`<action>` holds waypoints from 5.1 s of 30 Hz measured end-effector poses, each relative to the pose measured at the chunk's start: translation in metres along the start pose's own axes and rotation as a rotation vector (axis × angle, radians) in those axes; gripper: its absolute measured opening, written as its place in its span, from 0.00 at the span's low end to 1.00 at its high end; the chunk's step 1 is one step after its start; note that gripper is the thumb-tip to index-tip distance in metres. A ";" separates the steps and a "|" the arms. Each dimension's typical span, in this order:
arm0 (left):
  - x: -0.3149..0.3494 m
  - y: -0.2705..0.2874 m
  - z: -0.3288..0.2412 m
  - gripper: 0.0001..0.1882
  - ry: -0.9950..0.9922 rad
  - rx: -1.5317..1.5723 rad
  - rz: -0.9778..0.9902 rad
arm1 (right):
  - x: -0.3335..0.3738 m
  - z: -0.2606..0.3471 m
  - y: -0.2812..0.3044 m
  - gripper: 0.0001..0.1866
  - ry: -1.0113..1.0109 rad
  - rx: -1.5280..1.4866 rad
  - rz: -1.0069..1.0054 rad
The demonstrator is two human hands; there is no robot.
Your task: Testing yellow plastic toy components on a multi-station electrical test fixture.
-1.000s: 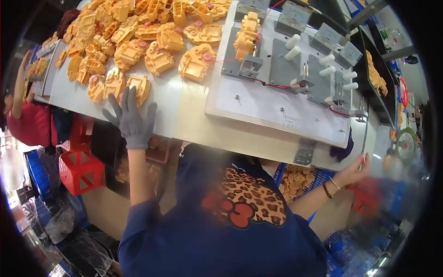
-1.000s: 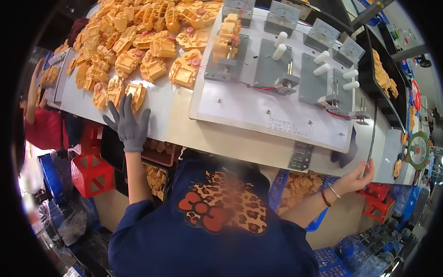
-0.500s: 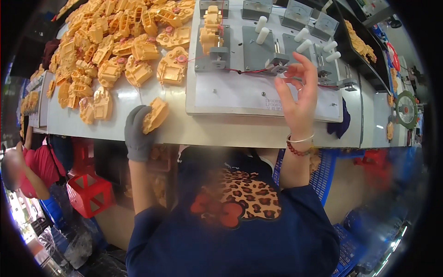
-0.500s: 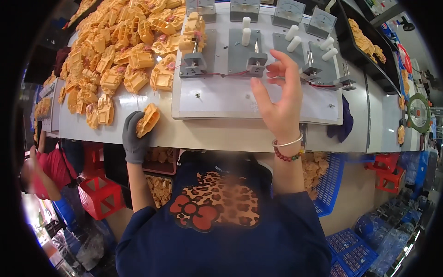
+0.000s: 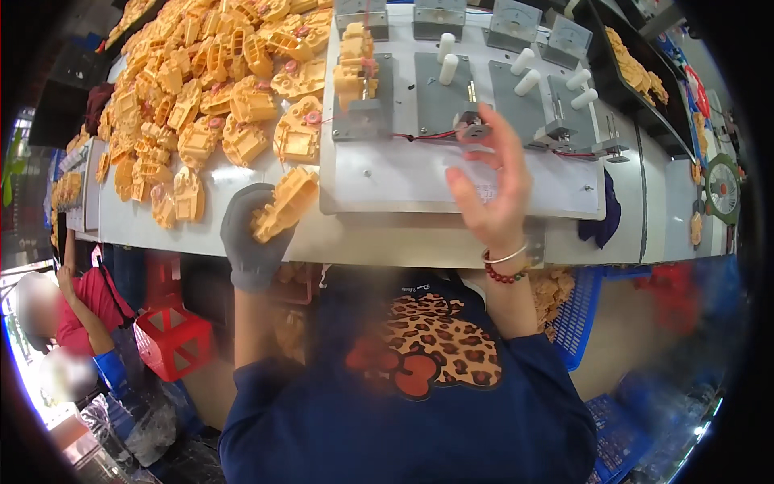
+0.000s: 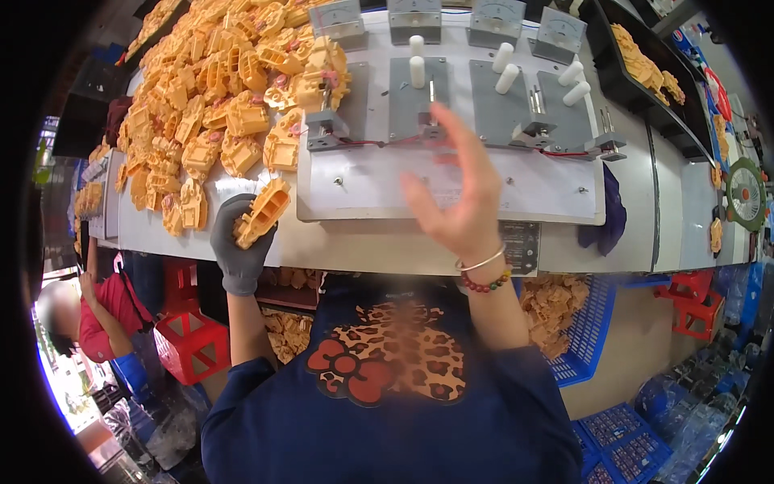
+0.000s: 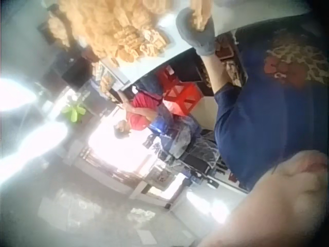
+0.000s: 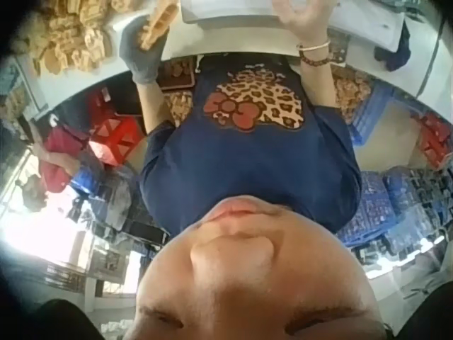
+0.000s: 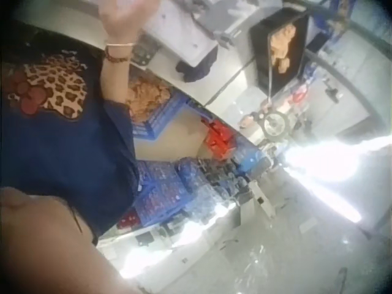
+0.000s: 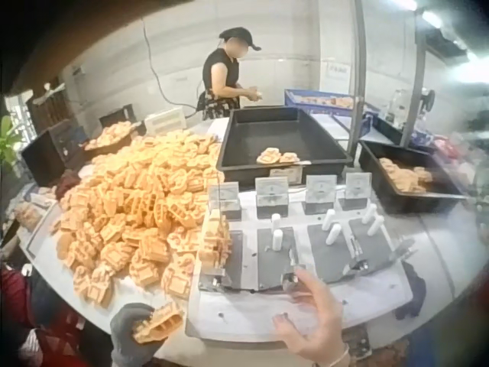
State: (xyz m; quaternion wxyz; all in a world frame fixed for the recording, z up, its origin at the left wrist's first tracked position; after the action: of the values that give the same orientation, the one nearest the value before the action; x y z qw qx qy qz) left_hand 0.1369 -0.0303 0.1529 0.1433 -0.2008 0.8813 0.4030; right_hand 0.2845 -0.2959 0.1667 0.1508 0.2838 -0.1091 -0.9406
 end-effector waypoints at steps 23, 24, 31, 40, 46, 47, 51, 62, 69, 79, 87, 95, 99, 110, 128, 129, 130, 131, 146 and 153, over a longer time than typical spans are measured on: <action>-0.242 -0.103 -0.130 0.15 -0.968 -0.414 0.676 | 0.002 -0.002 0.012 0.21 0.090 -0.133 0.151; -0.233 -0.103 -0.137 0.15 -1.031 -0.313 0.713 | 0.002 -0.002 0.012 0.21 0.090 -0.137 0.159; -0.209 -0.123 -0.147 0.17 -0.974 -0.068 0.888 | 0.002 -0.002 0.012 0.22 0.062 -0.134 0.191; -0.260 -0.126 -0.126 0.18 -0.608 -0.041 0.581 | 0.002 -0.001 0.011 0.22 0.068 -0.133 0.185; -0.263 -0.113 -0.153 0.10 -0.805 0.093 0.665 | 0.002 -0.002 0.012 0.22 0.073 -0.149 0.192; -0.263 -0.115 -0.156 0.09 -0.837 0.061 0.734 | 0.002 -0.002 0.012 0.22 0.080 -0.149 0.193; -0.255 -0.125 -0.158 0.11 -0.818 0.031 0.942 | 0.002 -0.002 0.011 0.22 0.070 -0.162 0.188; -0.234 -0.128 -0.143 0.18 -0.710 0.176 1.147 | 0.003 -0.005 0.013 0.22 0.094 -0.168 0.186; -0.235 -0.145 -0.135 0.36 -0.491 0.647 1.258 | 0.006 -0.010 0.008 0.31 0.064 -0.159 0.187; -0.189 -0.011 -0.096 0.30 -0.516 1.135 0.444 | 0.012 -0.019 0.012 0.37 -0.123 -0.343 0.106; -0.097 -0.023 0.013 0.17 0.003 -0.195 0.048 | 0.017 -0.021 0.009 0.32 -0.220 -0.341 0.069; -0.018 -0.065 0.026 0.27 -0.173 -0.522 0.158 | 0.020 -0.021 0.009 0.31 -0.169 -0.305 0.086; -0.005 -0.050 0.037 0.28 0.333 -0.264 0.025 | 0.022 -0.011 0.025 0.27 -0.042 -0.227 -0.042; -0.051 -0.026 -0.027 0.36 0.390 2.346 0.099 | 0.010 -0.020 0.077 0.28 -0.168 -0.071 -0.171; -0.175 -0.058 -0.153 0.14 -0.690 0.923 0.795 | 0.015 -0.037 0.079 0.19 -0.022 -0.148 -0.059; -0.181 -0.059 -0.163 0.13 -0.730 0.655 0.679 | 0.015 -0.037 0.080 0.19 0.000 -0.149 -0.066; -0.192 -0.067 -0.173 0.13 -0.745 0.405 0.646 | 0.015 -0.037 0.080 0.19 -0.001 -0.163 -0.061; -0.206 -0.079 -0.183 0.14 -0.810 0.334 0.618 | 0.016 -0.037 0.080 0.20 -0.001 -0.178 -0.056; -0.232 -0.201 -0.175 0.25 -0.887 -0.264 0.975 | 0.019 -0.032 0.082 0.24 0.064 -0.041 -0.046; -0.225 -0.151 -0.192 0.32 -0.842 -0.361 0.722 | 0.028 -0.029 0.080 0.39 -0.177 -0.313 -0.176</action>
State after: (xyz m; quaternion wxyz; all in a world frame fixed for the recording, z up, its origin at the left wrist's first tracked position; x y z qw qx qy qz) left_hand 0.3880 -0.2139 0.2692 0.2984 0.2683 0.6787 0.6151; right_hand 0.2966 -0.3839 0.1520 0.1002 0.1814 0.0506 -0.9770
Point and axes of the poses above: each hand's wrist, its own x-axis away from the middle knuckle, its own y-axis out of the back of the hand, z = x × y, the point moved 3 cm from there along -x, towards the middle knuckle, and after that the axes turned 8 degrees about z, right-handed, at the moved point
